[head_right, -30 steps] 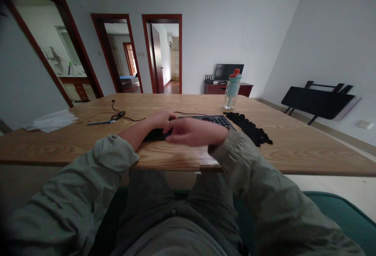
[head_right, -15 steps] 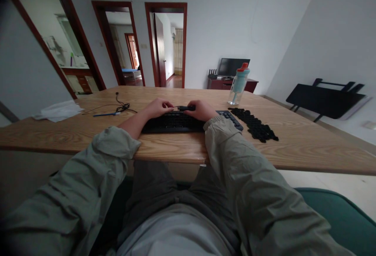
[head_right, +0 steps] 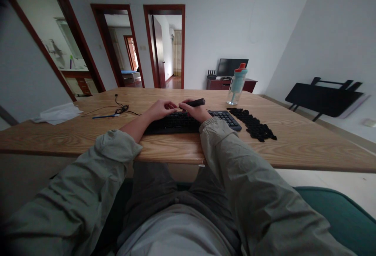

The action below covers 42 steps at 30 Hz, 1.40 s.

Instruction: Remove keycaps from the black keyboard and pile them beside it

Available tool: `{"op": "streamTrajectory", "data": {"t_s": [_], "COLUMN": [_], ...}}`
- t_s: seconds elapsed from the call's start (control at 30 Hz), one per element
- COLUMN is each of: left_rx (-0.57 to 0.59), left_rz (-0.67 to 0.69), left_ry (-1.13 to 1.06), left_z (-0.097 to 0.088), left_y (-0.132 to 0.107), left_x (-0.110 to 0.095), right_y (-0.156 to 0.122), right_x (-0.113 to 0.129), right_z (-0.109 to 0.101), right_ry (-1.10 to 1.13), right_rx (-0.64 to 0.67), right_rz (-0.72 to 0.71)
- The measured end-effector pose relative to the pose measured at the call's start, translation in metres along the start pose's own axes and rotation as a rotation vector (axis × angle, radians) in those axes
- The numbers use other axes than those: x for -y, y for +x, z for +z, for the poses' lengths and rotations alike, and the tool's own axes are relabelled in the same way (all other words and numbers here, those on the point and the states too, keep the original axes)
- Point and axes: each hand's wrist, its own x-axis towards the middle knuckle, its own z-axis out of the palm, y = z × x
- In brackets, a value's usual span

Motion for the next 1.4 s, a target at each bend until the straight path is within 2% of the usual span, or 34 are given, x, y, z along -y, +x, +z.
{"op": "streamTrajectory", "data": {"t_s": [0.17,0.4,0.67,0.9,1.27,1.4], "left_rx": [0.057,0.134,0.152,0.155,0.154,0.147], "left_rz": [-0.050,0.022,0.023,0.030,0.077,0.080], "left_ry": [-0.045,0.117,0.237,0.255,0.418,0.458], "left_z": [-0.002,-0.003,-0.003,-0.003,-0.001,0.000], "left_y": [-0.001,-0.002,-0.003,-0.003,-0.003,-0.003], "left_x": [0.004,0.001,0.000,0.001,-0.001,-0.001], "right_y": [0.003,0.003,0.006,0.007,0.003,0.011], "right_x": [-0.012,-0.015,-0.018,-0.020,-0.009,-0.016], "right_z": [0.004,0.002,0.002,0.003,0.005,0.001], "right_ry": [-0.079,-0.135,-0.144,-0.114,-0.222,-0.305], "right_rx": [0.005,0.041,0.104,0.092,0.096,0.074], "right_rz": [0.087,0.137,0.125,0.130,0.072,0.053]}}
